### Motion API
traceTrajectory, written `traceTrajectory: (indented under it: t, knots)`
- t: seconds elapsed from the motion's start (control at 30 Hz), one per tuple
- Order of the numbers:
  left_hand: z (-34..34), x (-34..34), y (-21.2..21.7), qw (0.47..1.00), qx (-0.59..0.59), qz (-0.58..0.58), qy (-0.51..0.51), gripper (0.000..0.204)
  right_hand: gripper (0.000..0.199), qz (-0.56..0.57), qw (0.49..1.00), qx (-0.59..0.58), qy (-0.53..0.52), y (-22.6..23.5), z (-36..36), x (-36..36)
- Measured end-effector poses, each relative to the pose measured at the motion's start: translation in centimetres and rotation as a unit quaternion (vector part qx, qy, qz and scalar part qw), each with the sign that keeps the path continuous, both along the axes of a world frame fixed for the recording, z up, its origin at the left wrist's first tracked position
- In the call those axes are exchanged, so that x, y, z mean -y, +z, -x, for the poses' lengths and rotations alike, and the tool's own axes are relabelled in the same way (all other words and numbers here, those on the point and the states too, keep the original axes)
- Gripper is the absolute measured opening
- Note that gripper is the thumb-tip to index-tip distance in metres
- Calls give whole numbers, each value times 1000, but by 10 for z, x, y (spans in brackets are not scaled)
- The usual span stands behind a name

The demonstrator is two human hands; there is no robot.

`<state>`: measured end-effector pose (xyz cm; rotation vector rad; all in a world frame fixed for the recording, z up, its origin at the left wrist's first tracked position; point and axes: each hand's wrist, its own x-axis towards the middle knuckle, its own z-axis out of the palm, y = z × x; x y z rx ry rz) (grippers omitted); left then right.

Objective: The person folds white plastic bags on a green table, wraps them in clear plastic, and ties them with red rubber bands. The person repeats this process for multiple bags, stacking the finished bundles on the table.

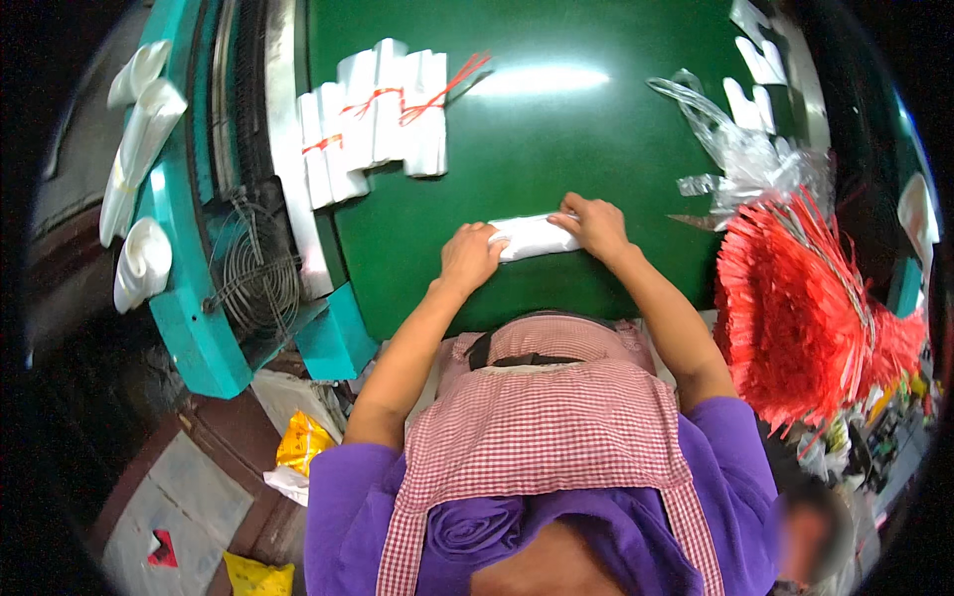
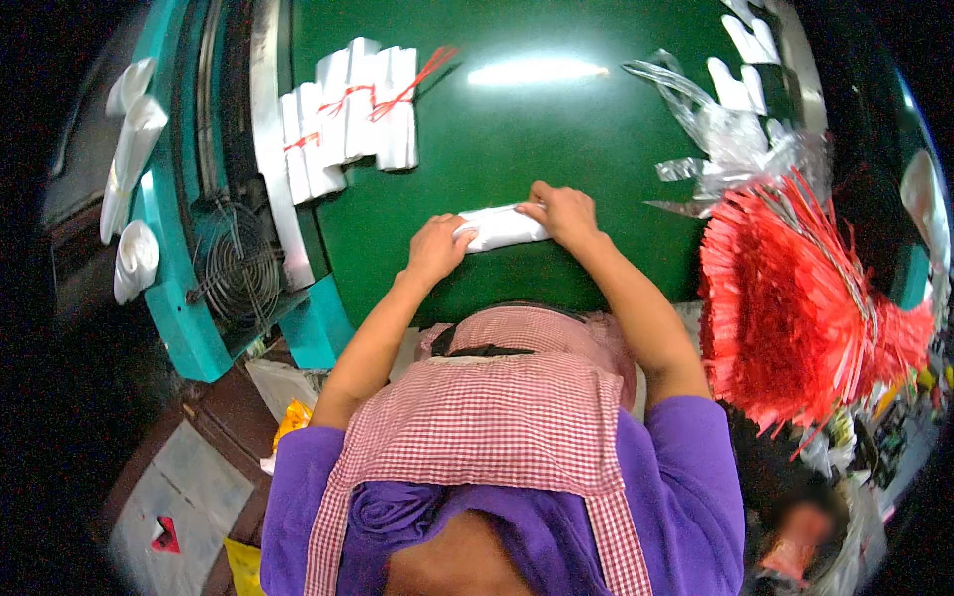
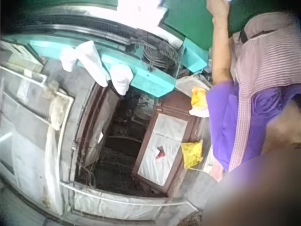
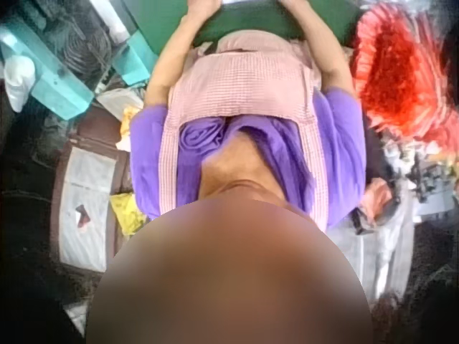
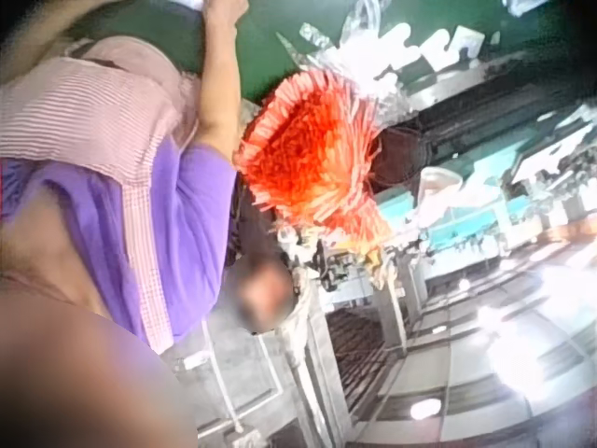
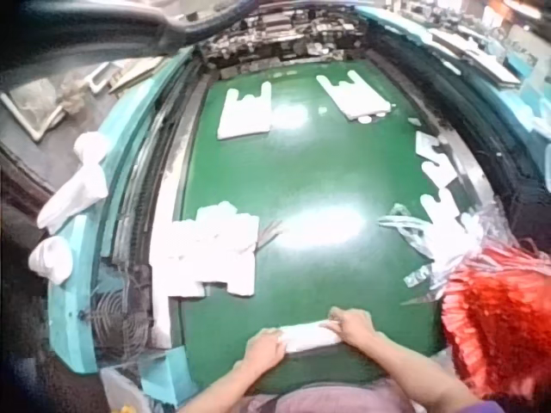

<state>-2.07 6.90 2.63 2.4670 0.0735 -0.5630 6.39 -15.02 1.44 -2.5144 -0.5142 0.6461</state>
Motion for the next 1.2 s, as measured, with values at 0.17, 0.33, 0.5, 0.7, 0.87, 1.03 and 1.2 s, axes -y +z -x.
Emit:
traceTrajectory:
  t: [0.17,0.33,0.5,0.7,0.87,1.03,1.2]
  knots:
    - [-11,24,8,937,311,-97,-127,39,30,-41,998,15,-34,-17,2,4]
    - [-11,30,-12,983,155,61,-79,47,16,-221,957,7,-185,0,17,17]
    - [-15,29,-12,993,-2,65,-97,42,14,-467,635,11,-615,17,2,106]
    - [12,37,-3,972,9,233,41,33,22,-529,417,17,-738,-21,-22,182]
    - [16,16,4,874,-40,405,265,36,20,-442,566,80,-692,-26,-24,129]
    - [14,-12,13,795,-115,522,285,36,23,-366,821,-172,-403,21,1,7]
    - [9,-25,34,691,-231,624,283,35,15,-197,951,-173,161,62,42,-39]
